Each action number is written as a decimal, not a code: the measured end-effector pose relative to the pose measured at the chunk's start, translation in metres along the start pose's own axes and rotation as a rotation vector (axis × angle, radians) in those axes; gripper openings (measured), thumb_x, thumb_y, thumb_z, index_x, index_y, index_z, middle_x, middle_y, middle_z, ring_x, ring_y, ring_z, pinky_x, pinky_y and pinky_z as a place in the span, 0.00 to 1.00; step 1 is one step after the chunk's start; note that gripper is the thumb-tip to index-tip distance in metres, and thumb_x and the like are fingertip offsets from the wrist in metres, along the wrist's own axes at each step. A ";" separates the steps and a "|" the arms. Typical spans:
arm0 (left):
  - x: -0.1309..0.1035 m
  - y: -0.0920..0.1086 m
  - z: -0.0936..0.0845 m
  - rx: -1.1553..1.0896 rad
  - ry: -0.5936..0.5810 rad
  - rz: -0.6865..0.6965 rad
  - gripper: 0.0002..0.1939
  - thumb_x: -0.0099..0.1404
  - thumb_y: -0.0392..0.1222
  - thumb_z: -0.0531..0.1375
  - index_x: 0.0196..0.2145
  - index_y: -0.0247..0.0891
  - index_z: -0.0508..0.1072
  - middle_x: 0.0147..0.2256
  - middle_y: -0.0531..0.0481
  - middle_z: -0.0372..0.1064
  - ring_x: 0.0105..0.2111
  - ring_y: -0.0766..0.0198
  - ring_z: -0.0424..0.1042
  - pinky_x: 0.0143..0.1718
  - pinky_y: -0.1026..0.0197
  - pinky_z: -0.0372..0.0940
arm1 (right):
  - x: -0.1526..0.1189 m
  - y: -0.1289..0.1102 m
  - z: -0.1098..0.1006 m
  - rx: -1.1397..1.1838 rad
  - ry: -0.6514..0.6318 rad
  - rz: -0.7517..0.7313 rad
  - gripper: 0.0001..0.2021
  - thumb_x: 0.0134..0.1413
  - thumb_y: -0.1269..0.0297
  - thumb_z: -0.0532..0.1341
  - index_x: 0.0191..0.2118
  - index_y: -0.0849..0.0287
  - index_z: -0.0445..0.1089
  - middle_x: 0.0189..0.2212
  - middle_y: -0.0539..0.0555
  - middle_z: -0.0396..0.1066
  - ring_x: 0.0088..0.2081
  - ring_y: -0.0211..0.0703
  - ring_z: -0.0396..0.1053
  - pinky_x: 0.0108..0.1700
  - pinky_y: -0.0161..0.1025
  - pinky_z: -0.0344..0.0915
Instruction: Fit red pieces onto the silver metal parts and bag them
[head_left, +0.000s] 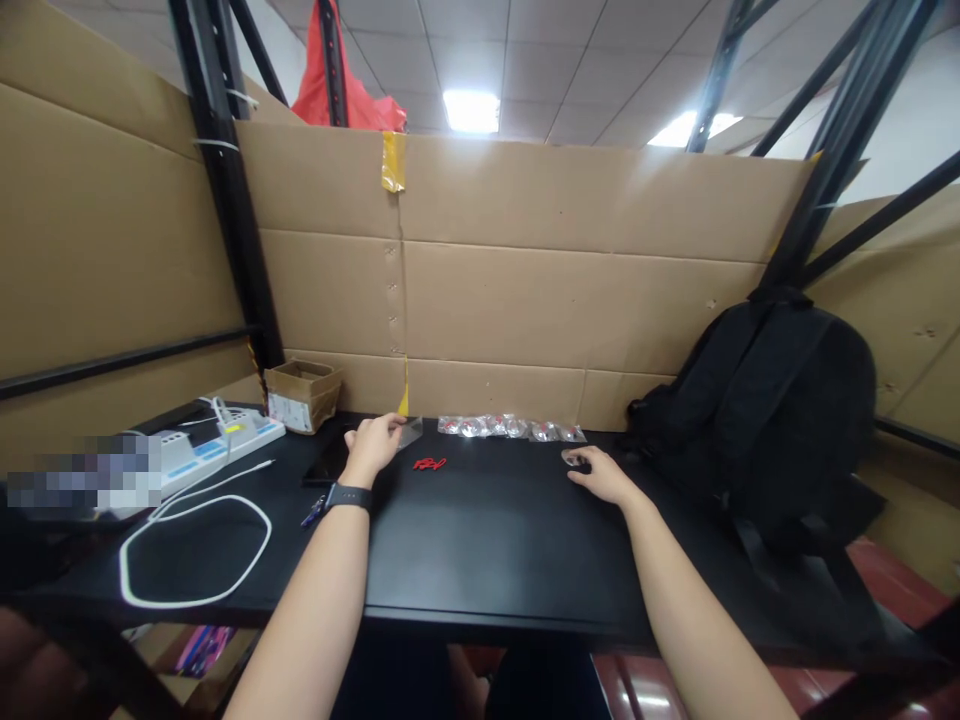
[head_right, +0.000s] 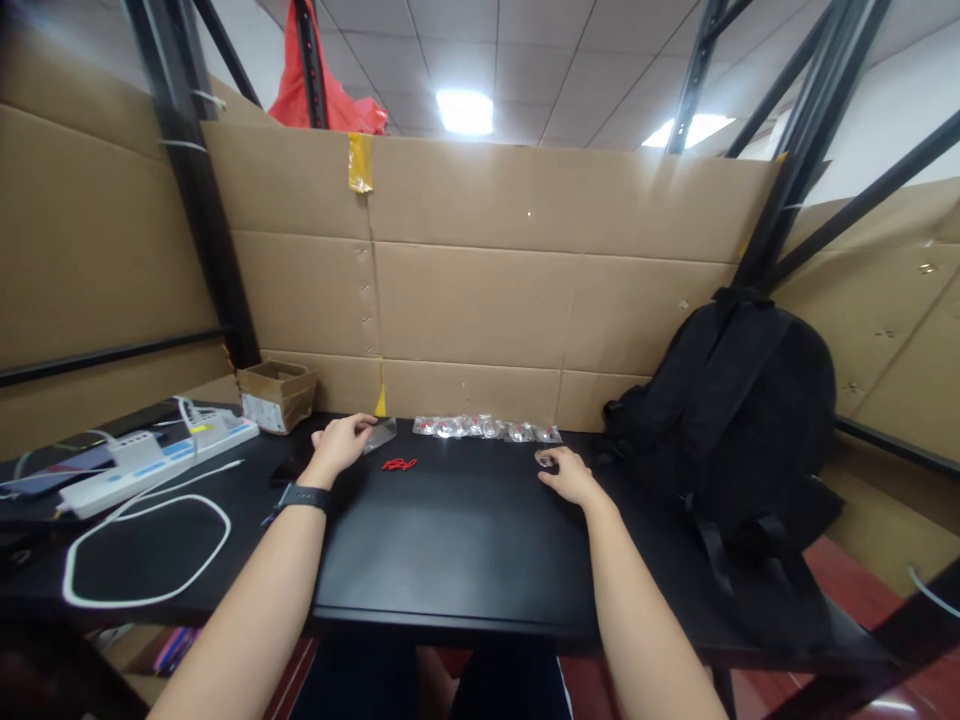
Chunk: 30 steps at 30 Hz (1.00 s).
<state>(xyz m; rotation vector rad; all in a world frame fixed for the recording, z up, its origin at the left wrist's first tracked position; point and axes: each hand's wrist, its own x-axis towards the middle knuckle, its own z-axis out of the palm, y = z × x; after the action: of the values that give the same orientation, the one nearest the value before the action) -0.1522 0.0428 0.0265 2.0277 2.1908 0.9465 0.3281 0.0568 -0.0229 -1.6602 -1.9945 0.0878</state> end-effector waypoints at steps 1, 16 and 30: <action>0.000 0.002 0.000 0.006 -0.010 0.015 0.17 0.67 0.45 0.53 0.48 0.49 0.77 0.50 0.46 0.77 0.54 0.50 0.70 0.52 0.46 0.57 | 0.003 0.001 0.001 0.009 -0.026 -0.015 0.18 0.46 0.65 0.68 0.47 0.53 0.76 0.46 0.56 0.74 0.47 0.51 0.72 0.51 0.45 0.66; -0.003 0.007 0.018 0.071 -0.266 0.048 0.14 0.61 0.54 0.60 0.42 0.57 0.80 0.50 0.50 0.77 0.55 0.44 0.68 0.54 0.41 0.57 | 0.017 -0.003 0.011 -0.047 0.045 0.021 0.23 0.50 0.60 0.67 0.54 0.53 0.73 0.49 0.59 0.76 0.49 0.55 0.74 0.51 0.45 0.67; -0.003 0.011 0.029 0.033 -0.101 0.119 0.17 0.69 0.45 0.51 0.47 0.49 0.78 0.55 0.46 0.71 0.57 0.48 0.63 0.52 0.47 0.59 | 0.019 0.003 0.015 0.049 0.058 0.046 0.17 0.52 0.61 0.65 0.50 0.54 0.74 0.42 0.56 0.78 0.43 0.50 0.75 0.47 0.42 0.68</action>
<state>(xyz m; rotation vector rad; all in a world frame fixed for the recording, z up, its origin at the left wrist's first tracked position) -0.1299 0.0515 0.0065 2.1907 2.0688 0.8024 0.3222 0.0794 -0.0299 -1.6594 -1.8970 0.1032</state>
